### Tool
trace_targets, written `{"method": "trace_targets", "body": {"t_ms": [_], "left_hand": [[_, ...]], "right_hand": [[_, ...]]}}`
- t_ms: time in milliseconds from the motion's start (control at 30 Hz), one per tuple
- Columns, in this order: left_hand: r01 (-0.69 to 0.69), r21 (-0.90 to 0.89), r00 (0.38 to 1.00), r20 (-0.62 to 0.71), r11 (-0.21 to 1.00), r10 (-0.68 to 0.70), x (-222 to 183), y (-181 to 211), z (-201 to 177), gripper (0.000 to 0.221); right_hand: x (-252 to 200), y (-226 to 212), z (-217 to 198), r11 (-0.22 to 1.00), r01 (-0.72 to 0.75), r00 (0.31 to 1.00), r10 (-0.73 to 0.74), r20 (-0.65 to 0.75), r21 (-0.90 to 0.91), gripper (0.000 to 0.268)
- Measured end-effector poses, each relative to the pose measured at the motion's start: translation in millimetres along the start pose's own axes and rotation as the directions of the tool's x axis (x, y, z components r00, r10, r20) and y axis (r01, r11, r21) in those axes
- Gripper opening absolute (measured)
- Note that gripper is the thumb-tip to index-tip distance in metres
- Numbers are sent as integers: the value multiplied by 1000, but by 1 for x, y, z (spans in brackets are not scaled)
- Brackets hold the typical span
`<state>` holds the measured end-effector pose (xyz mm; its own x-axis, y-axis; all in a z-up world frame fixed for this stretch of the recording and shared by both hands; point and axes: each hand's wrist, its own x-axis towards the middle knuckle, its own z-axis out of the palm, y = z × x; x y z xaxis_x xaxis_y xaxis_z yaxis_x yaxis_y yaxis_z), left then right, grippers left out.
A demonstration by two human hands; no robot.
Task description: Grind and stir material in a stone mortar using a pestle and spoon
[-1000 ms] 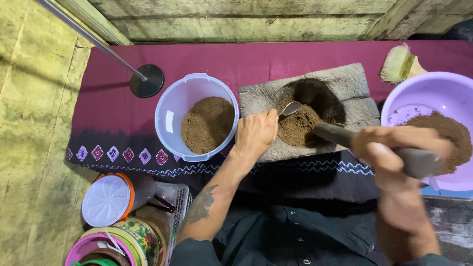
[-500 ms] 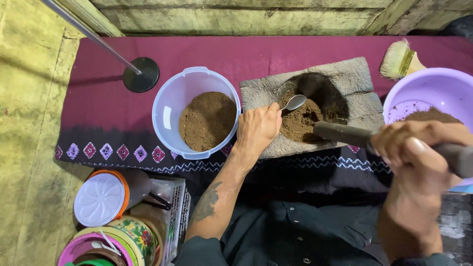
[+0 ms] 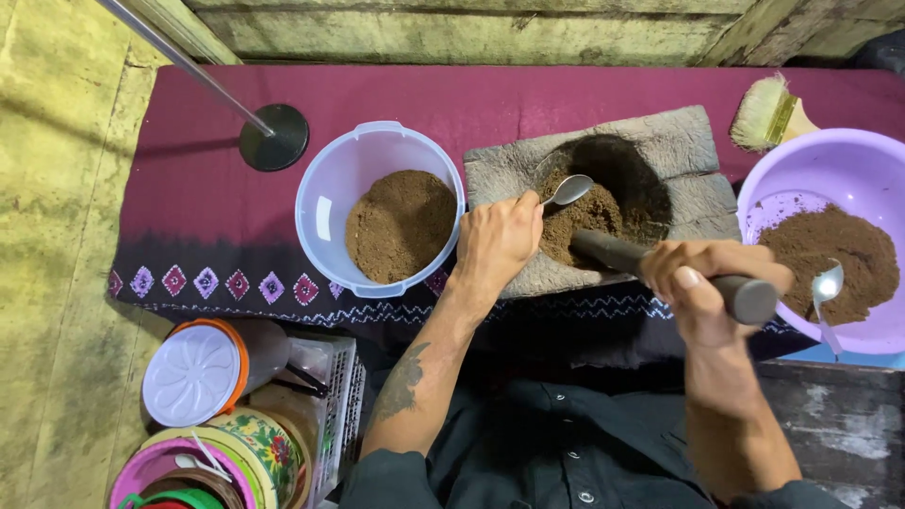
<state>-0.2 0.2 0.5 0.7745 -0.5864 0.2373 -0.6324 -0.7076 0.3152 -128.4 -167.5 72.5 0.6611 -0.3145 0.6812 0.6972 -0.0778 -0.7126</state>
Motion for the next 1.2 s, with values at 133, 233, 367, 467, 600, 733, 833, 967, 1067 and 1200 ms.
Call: {"method": "trace_targets", "body": {"t_ms": [133, 233, 367, 467, 600, 733, 833, 967, 1067, 1200], "left_hand": [[14, -22, 1000, 2, 1000, -14, -4, 3, -1, 23], [8, -25, 1000, -22, 1000, -8, 0, 1, -4, 24], [-4, -73, 1000, -28, 997, 2, -2, 2, -7, 23], [31, -42, 997, -70, 999, -34, -1, 1, -3, 19], [-13, -59, 994, -107, 998, 7, 3, 2, -8, 18], [-33, 125, 999, 10, 992, 32, 3, 4, -12, 18], [-84, 294, 994, 86, 952, 61, 14, 3, -5, 20], [-289, 363, 954, 180, 886, 238, 37, 6, 14, 21], [-464, 383, 883, 271, 798, 383, 59, 15, 33, 27], [-583, 397, 813, 307, 709, 495, 57, 31, 38, 33]], "right_hand": [[22, -54, 16, 984, -167, 985, 169, 24, -63, 28], [27, -65, 26, 972, -191, 981, 192, -8, -134, 22], [-9, -10, 18, 987, -153, 984, 156, -81, 51, 26], [-8, -7, 35, 996, -25, 999, 27, 31, -84, 33], [2, -14, 20, 999, 3, 1000, -2, 19, -44, 34], [-9, -35, -17, 995, -89, 991, 85, -101, -40, 27], [-7, -55, -41, 990, -53, 989, 33, -146, -132, 32], [-17, -52, -87, 984, 100, 987, -117, -106, -150, 32], [-18, -55, -91, 992, 67, 990, -79, -117, -107, 35], [-25, -44, -101, 990, 131, 980, -136, -143, -44, 25]]}}
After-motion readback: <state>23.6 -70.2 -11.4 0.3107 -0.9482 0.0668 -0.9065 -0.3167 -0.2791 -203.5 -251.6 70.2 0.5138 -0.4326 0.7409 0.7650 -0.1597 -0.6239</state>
